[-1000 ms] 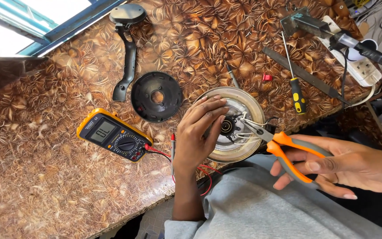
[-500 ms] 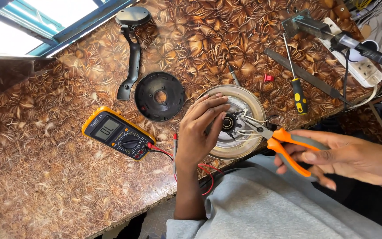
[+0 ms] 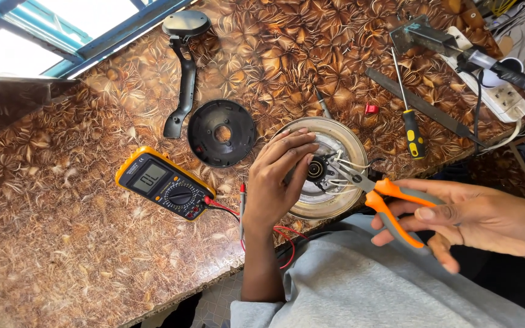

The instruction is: The person uses pliers and a screwdriver to adjust and manipulate wires on a small circular electronic component placed on a metal plate. They repeatedly reposition the wires and test connections while a multimeter sits nearby on the workbench.

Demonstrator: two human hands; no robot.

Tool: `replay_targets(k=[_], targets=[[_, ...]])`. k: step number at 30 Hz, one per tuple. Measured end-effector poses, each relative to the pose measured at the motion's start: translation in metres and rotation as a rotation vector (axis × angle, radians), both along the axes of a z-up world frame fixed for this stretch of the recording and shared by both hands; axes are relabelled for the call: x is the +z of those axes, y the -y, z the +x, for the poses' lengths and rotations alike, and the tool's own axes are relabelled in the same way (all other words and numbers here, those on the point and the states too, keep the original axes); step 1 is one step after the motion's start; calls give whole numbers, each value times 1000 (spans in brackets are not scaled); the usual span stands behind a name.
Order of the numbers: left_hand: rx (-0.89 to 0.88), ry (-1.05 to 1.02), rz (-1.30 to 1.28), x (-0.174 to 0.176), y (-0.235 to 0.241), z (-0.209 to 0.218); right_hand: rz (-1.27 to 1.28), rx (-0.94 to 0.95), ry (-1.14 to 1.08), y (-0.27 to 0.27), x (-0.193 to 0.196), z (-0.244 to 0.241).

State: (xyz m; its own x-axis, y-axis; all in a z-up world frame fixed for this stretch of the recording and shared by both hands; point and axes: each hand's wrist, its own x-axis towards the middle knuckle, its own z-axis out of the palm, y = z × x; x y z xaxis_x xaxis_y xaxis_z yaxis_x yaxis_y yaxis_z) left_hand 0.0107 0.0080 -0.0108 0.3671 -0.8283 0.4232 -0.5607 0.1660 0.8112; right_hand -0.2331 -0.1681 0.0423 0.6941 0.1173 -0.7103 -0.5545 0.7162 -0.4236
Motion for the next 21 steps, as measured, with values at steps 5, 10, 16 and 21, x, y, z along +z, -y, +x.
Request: replay_targets(k=[5, 10, 16, 21], targets=[[-9, 0, -19, 1, 1, 0, 37, -34, 7, 0, -1, -1], [-12, -6, -23, 0, 0, 0, 55, -86, -24, -1, -5, -4], [-7, -1, -6, -1, -1, 0, 12, -97, 4, -8, -4, -5], [-10, 3, -13, -2, -1, 1, 9, -127, 4, -10, -5, -7]])
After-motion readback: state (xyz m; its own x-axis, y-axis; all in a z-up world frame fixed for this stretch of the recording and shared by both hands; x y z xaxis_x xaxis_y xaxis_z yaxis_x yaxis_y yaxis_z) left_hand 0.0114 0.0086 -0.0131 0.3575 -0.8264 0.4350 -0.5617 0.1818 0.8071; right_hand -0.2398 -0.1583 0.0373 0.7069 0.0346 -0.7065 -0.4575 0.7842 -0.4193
